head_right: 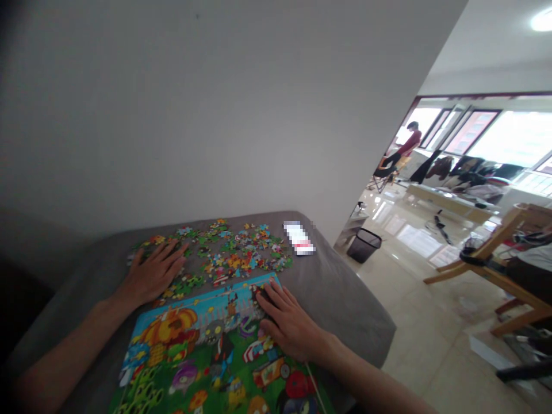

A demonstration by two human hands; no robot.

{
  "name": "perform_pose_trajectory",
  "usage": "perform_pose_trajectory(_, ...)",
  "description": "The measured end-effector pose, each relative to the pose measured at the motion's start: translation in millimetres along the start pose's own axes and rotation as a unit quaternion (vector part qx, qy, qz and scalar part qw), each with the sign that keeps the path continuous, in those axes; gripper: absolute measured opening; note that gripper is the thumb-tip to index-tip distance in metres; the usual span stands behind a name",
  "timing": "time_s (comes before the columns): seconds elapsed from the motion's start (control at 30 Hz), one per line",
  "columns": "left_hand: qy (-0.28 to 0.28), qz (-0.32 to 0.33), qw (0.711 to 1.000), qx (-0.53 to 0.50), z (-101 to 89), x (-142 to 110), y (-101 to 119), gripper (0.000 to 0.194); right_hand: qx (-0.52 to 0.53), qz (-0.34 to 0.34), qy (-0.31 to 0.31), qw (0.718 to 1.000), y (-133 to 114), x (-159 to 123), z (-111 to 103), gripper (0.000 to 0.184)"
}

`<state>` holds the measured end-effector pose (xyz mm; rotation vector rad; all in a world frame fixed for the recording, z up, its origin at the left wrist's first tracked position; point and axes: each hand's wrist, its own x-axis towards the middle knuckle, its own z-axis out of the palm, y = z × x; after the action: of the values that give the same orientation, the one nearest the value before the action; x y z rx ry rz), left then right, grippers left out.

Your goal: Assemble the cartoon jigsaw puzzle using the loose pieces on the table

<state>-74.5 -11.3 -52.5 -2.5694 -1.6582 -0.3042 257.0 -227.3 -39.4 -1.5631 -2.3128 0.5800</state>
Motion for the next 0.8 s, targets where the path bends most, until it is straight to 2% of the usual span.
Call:
perform_pose_trajectory(0.1, 0.010, 0.005, 1.000, -0.007, 2.2, 0, -2, 0.060, 0.001, -0.006, -0.008, 1.000, -5, -7, 0, 0.060)
perform_pose_trajectory(0.2, 0.014, 0.012, 1.000, -0.003, 3.2, 0, -2, 0.060, -0.023, -0.003, 0.018, 1.000, 4, -4, -6, 0.059)
perform_pose_trajectory(0.33, 0.017, 0.010, 1.000, -0.001, 2.3, 0, 0, 0.059, -0.065, 0.022, 0.116, 0.991, 35, 29, -22, 0.057)
perform_pose_trajectory(0.4, 0.017, 0.012, 1.000, -0.007, 2.6, 0, 0, 0.059, -0.093, 0.026, 0.133, 0.986, 51, 53, -30, 0.056)
perform_pose_trajectory(0.5, 0.016, 0.014, 1.000, -0.010, 4.1, 0, -2, 0.059, -0.137, 0.036, 0.097, 0.985, 68, 91, -38, 0.060)
perform_pose_trajectory(0.6, 0.019, 0.009, 1.000, -0.003, 4.1, -1, -1, 0.058, -0.152, 0.044, 0.081, 0.984, 77, 123, -42, 0.055)
perform_pose_trajectory(0.8, -0.005, 0.006, 1.000, 0.001, 0.3, -1, 1, 0.056, -0.171, 0.064, 0.068, 0.981, 75, 152, -34, 0.060)
